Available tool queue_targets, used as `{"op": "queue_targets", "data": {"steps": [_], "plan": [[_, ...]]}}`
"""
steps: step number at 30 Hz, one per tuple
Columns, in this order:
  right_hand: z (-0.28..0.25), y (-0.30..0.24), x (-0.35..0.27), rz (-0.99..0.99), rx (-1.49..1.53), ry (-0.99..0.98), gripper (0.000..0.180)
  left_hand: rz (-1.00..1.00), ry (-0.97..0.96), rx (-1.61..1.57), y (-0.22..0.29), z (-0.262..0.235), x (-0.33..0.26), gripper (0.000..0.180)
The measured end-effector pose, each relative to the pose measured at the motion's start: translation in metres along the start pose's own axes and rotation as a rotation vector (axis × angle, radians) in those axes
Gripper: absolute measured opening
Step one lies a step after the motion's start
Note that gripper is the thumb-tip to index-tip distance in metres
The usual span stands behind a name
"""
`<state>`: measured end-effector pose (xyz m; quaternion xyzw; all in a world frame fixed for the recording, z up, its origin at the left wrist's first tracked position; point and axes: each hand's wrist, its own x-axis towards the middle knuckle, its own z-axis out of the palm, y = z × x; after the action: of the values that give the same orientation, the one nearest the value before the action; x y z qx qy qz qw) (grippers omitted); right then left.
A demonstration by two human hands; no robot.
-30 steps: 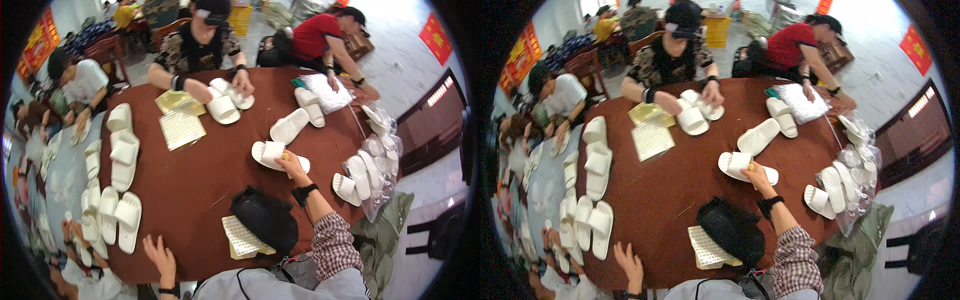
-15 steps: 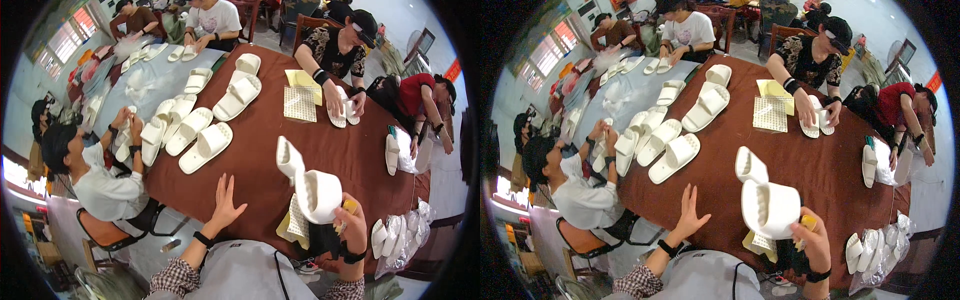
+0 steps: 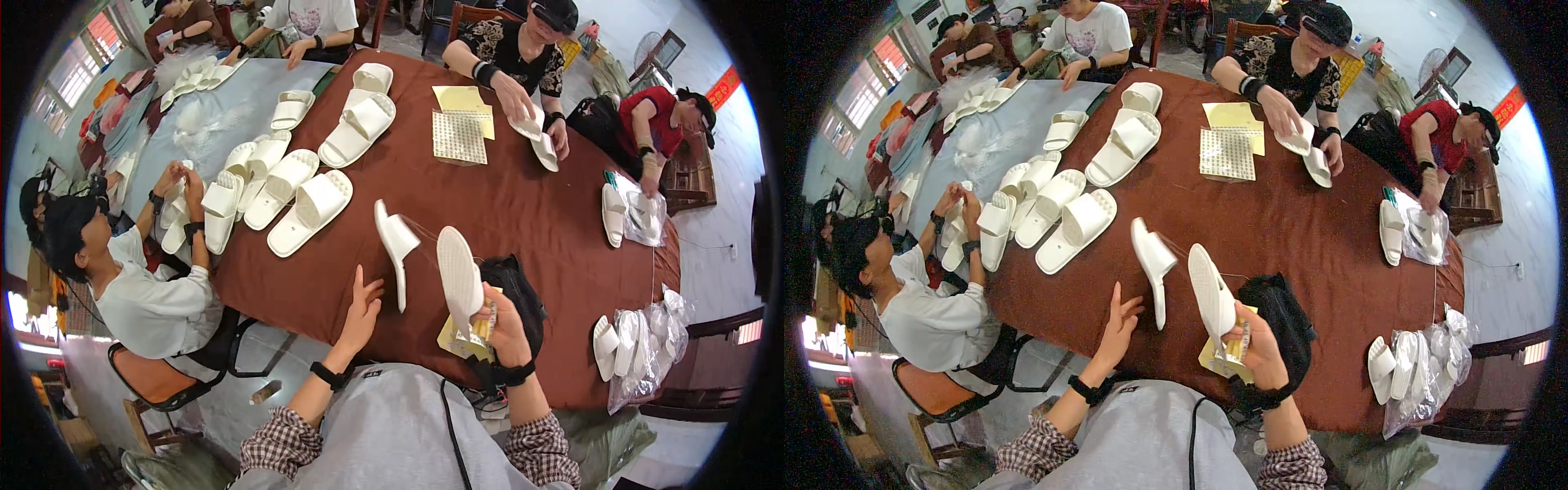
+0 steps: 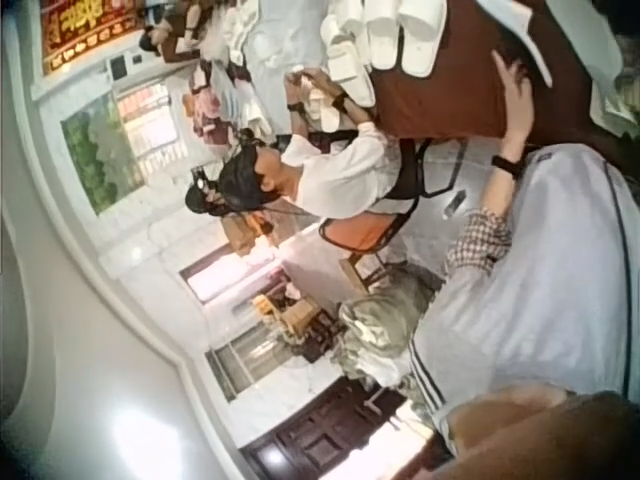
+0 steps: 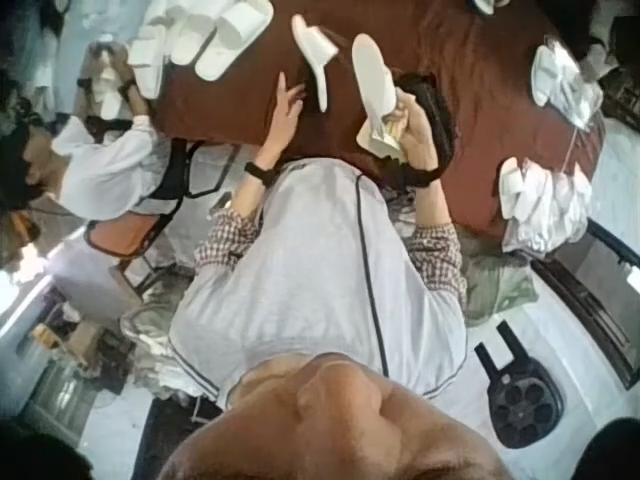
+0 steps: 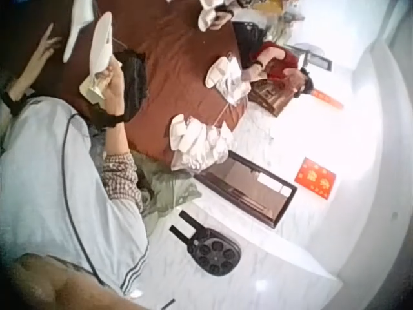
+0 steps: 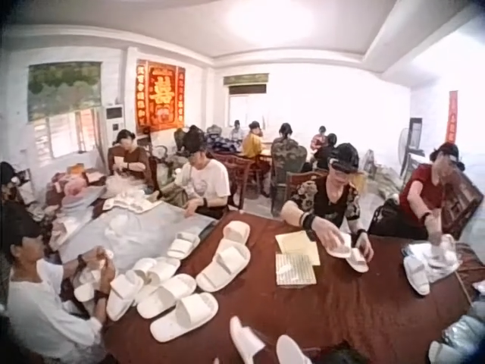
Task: The recorder is applying size stickers to white sandals and packaging them in plastic bags at a shared work table.
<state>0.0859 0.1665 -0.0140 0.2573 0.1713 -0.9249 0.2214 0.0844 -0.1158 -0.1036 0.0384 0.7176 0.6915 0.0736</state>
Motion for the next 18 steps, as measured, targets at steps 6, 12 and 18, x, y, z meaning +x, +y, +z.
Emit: {"op": "queue_targets", "data": {"steps": [6,12,18], "plan": [[-0.011,0.031,0.017,0.016,0.044,0.083,0.02,-0.167,-0.038,0.012,-0.007,0.015,0.018,0.077],[0.038,0.057,0.004,-0.086,0.021,-0.032,0.018,-0.304,-0.284,-0.335,0.017,0.025,0.029,0.06],[0.092,0.089,-0.004,-0.207,-0.372,-0.141,0.019,-0.392,-0.395,-0.733,0.056,0.027,0.001,0.063]]}}
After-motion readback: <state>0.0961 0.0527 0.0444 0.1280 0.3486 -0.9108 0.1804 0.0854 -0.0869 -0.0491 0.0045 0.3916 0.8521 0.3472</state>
